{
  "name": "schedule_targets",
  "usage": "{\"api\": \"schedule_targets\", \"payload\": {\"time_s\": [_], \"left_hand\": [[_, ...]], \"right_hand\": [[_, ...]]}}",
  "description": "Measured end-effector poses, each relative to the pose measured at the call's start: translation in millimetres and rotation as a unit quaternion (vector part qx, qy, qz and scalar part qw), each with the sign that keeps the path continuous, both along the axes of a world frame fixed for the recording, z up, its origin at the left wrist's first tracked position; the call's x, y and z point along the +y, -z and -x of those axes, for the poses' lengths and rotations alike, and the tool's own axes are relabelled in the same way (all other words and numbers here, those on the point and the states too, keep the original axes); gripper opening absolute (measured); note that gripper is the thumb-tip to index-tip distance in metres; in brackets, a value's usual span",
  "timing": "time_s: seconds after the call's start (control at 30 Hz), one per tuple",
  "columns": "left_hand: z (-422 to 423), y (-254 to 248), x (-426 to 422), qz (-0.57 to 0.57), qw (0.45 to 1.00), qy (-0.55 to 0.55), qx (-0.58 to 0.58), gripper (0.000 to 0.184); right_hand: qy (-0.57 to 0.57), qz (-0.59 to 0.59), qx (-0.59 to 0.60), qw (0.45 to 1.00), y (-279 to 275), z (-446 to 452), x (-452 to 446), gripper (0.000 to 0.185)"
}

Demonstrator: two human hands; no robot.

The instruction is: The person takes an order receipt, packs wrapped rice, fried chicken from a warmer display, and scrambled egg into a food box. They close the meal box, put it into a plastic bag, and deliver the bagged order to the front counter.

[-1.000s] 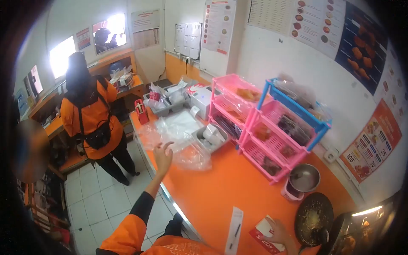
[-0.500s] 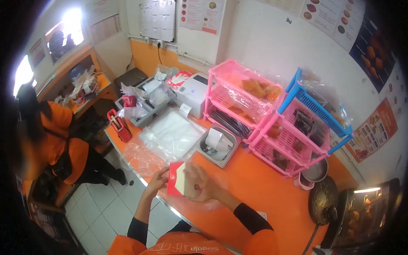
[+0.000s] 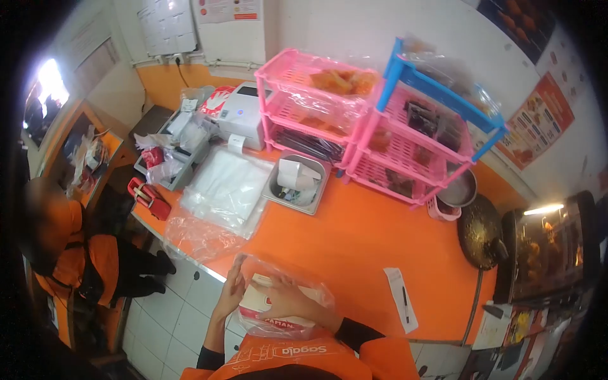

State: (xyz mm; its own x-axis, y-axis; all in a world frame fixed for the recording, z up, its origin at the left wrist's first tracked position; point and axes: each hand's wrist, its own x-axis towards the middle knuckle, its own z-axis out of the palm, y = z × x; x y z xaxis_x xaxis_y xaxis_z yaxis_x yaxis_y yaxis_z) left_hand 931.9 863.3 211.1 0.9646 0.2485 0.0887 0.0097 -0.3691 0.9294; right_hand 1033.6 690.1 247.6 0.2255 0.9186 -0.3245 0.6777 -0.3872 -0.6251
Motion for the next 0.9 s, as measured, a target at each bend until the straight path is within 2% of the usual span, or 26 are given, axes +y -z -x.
{"api": "schedule_targets", "payload": {"time_s": [0.03, 0.1, 0.13, 0.17, 0.2, 0.27, 0.3, 0.33, 0.37, 0.4, 0.47, 0.5, 0.53, 0.57, 0.6, 0.67, 0.73, 0.77, 0.8, 0.83, 0.9], "left_hand": [[3.0, -4.5, 0.3, -0.003, 1.000, 0.011, 0.016, 0.075], [10.0, -21.3, 2.2, -0.006, 0.999, 0.032, 0.034, 0.075], [13.2, -35.6, 4.0, 0.008, 0.993, 0.044, 0.108, 0.075], [13.7, -42.5, 3.9, 0.022, 0.982, 0.054, 0.181, 0.076], [12.3, -40.7, 1.5, 0.022, 0.981, 0.060, 0.181, 0.076], [10.4, -39.7, -3.2, -0.185, 0.980, 0.036, 0.055, 0.076], [9.2, -44.0, -1.8, -0.187, 0.980, 0.044, 0.054, 0.076], [6.3, -60.0, 0.6, -0.237, 0.965, 0.055, 0.098, 0.074], [4.2, -77.2, 3.0, -0.287, 0.945, 0.065, 0.142, 0.072], [4.6, -94.7, 7.9, -0.287, 0.945, 0.071, 0.143, 0.072], [4.6, -133.9, 18.3, -0.340, 0.914, 0.171, 0.138, 0.063], [3.0, -151.2, 16.8, -0.338, 0.918, 0.194, 0.072, 0.056], [1.3, -167.2, 15.7, -0.338, 0.917, 0.200, 0.069, 0.056], [-0.9, -182.3, 14.5, -0.310, 0.911, 0.265, 0.059, 0.055], [-2.7, -196.9, 12.4, -0.279, 0.901, 0.330, 0.051, 0.054], [-6.1, -216.7, 7.4, -0.245, 0.901, 0.356, 0.033, 0.050], [-9.7, -217.7, 6.3, -0.161, 0.912, 0.376, -0.039, 0.044], [-15.1, -215.5, 7.1, -0.167, 0.888, 0.428, -0.037, 0.042], [-15.6, -208.6, 1.5, -0.163, 0.886, 0.431, -0.042, 0.042], [-12.0, -197.7, -5.0, -0.119, 0.905, 0.408, 0.010, 0.043], [-7.5, -183.2, -16.3, -0.059, 0.917, 0.377, 0.119, 0.045]], "right_hand": [[0.010, -0.001, 0.000, 1.000, 2.4, 3.0, -0.6, 0.084], [0.128, 0.042, -0.058, 0.989, 9.2, 15.6, 0.8, 0.091], [0.136, 0.043, -0.056, 0.988, 14.4, 21.7, 2.4, 0.091], [0.145, 0.042, -0.141, 0.978, 20.8, 26.8, 4.2, 0.092], [0.152, 0.043, -0.226, 0.961, 27.0, 29.1, 3.5, 0.093], [0.159, 0.007, -0.225, 0.961, 34.0, 31.0, -3.9, 0.093], [0.157, -0.040, -0.220, 0.962, 35.5, 31.6, -10.3, 0.091], [0.154, -0.088, -0.214, 0.961, 35.6, 32.3, -18.0, 0.089], [0.160, -0.086, -0.214, 0.960, 25.3, 24.5, -29.7, 0.089], [0.063, 0.104, -0.080, 0.989, 0.8, 6.8, -46.1, 0.080], [-0.119, 0.321, 0.021, 0.939, -72.9, -28.9, -76.7, 0.058], [-0.198, 0.355, -0.018, 0.914, -122.0, -41.0, -91.2, 0.045], [-0.213, 0.300, -0.088, 0.926, -162.4, -46.4, -105.7, 0.035], [-0.202, 0.201, -0.129, 0.950, -184.9, -44.9, -124.0, 0.027], [-0.188, 0.102, -0.175, 0.961, -207.3, -43.4, -142.3, 0.019], [-0.132, -0.036, -0.189, 0.972, -227.5, -34.7, -162.7, 0.017], [-0.060, -0.190, -0.231, 0.952, -241.5, -29.2, -170.8, 0.021], [-0.055, -0.182, -0.233, 0.954, -232.8, -35.2, -181.4, 0.021], [0.029, -0.204, -0.165, 0.964, -209.5, -48.3, -197.3, 0.021], [0.113, -0.226, -0.095, 0.963, -182.7, -63.2, -215.0, 0.022], [0.350, -0.106, -0.040, 0.930, -109.1, -74.7, -260.8, 0.023]]}}
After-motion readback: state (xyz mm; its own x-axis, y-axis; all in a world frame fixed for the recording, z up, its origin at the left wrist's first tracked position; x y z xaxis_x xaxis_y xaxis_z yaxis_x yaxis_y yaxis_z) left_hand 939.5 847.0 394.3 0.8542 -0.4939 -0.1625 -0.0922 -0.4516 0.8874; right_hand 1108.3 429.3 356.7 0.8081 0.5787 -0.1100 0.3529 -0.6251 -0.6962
